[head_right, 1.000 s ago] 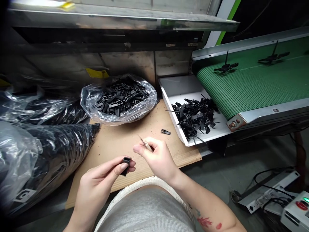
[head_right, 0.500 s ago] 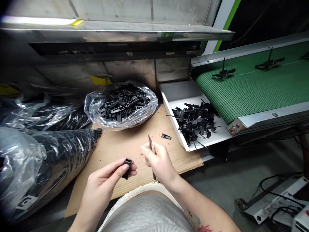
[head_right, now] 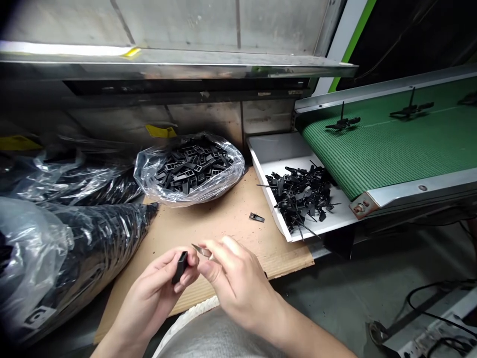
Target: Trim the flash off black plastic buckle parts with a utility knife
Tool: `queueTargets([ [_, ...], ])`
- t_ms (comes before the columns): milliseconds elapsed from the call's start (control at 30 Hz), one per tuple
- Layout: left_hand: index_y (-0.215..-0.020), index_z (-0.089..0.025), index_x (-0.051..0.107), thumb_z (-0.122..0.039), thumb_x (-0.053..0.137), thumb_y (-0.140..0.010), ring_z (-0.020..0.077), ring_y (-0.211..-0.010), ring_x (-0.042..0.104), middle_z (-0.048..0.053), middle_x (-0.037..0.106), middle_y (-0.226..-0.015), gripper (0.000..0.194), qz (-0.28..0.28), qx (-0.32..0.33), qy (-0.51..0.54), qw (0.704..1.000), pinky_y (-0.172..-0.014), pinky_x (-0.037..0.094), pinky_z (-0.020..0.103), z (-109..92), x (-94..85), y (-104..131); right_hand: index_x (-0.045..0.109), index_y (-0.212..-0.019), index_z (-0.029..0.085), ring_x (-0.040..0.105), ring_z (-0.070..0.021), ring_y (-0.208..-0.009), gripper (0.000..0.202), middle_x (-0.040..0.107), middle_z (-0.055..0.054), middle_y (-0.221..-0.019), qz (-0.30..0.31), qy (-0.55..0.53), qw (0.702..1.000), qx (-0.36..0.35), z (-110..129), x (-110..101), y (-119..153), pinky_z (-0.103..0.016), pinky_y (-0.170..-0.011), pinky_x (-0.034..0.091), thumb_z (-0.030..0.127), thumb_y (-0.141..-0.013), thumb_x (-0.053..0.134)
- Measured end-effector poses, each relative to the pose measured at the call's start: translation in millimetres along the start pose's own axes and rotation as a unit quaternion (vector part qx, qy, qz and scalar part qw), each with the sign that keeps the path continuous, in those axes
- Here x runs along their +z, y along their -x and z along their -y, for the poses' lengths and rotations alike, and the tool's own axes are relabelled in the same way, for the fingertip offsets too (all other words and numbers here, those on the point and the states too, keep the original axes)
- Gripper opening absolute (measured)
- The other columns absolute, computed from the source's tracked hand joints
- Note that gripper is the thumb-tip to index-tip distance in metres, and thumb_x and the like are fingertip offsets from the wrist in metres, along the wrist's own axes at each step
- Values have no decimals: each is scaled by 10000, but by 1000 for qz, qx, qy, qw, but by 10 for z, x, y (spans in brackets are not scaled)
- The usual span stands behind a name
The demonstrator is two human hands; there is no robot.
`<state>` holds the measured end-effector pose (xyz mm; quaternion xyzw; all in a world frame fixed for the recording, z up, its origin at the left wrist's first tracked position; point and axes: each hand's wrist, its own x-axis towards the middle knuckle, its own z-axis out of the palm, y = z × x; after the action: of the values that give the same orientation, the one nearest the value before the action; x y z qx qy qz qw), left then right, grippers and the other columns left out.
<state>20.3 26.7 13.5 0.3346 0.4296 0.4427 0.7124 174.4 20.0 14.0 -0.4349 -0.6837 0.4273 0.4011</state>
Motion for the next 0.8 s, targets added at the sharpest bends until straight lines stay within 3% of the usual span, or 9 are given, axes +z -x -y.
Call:
queueTargets([
  [100, -602, -146, 574, -383, 589, -737, 85, -508, 331, -28, 409, -499, 273, -19, 30, 2, 999, -483, 254, 210, 8, 3, 35, 593, -949, 185, 539, -121, -683, 230, 576, -15, -742, -1, 31, 999, -15, 62, 11, 45, -237, -636, 416, 243, -908, 374],
  [200, -591, -141, 582, -387, 613, -717, 84, -514, 335, -23, 421, -520, 277, -34, 38, -6, 999, -491, 253, 217, 20, 11, 54, 543, -737, 172, 468, -75, -483, 275, 507, 39, -551, 37, 13, 999, 21, 67, 20, 28, -200, -527, 379, 246, -920, 353],
  [367, -616, -136, 623, -377, 644, -691, 94, -524, 380, 4, 491, -558, 253, -43, 49, -18, 998, -502, 291, 231, 28, -7, 67, 453, -600, 169, 421, -53, -434, 339, 462, 54, -503, 67, 12, 997, 41, 90, 24, -65, -182, -483, 344, 242, -916, 353],
  [600, -641, -143, 655, -374, 625, -715, 97, -516, 357, -6, 459, -529, 244, -22, 78, -40, 996, -493, 270, 235, 24, -72, 77, 481, -670, 172, 419, -73, -443, 276, 390, 69, -455, 116, -7, 992, 48, 124, 11, -133, -190, -490, 355, 239, -907, 356],
  [800, -577, -150, 608, -371, 617, -726, 96, -525, 363, -22, 422, -521, 266, -6, 80, -51, 996, -506, 283, 230, 32, -94, 44, 486, -652, 169, 418, -61, -453, 270, 411, 68, -486, 128, 21, 991, 36, 163, 2, -85, -186, -500, 336, 202, -896, 375],
])
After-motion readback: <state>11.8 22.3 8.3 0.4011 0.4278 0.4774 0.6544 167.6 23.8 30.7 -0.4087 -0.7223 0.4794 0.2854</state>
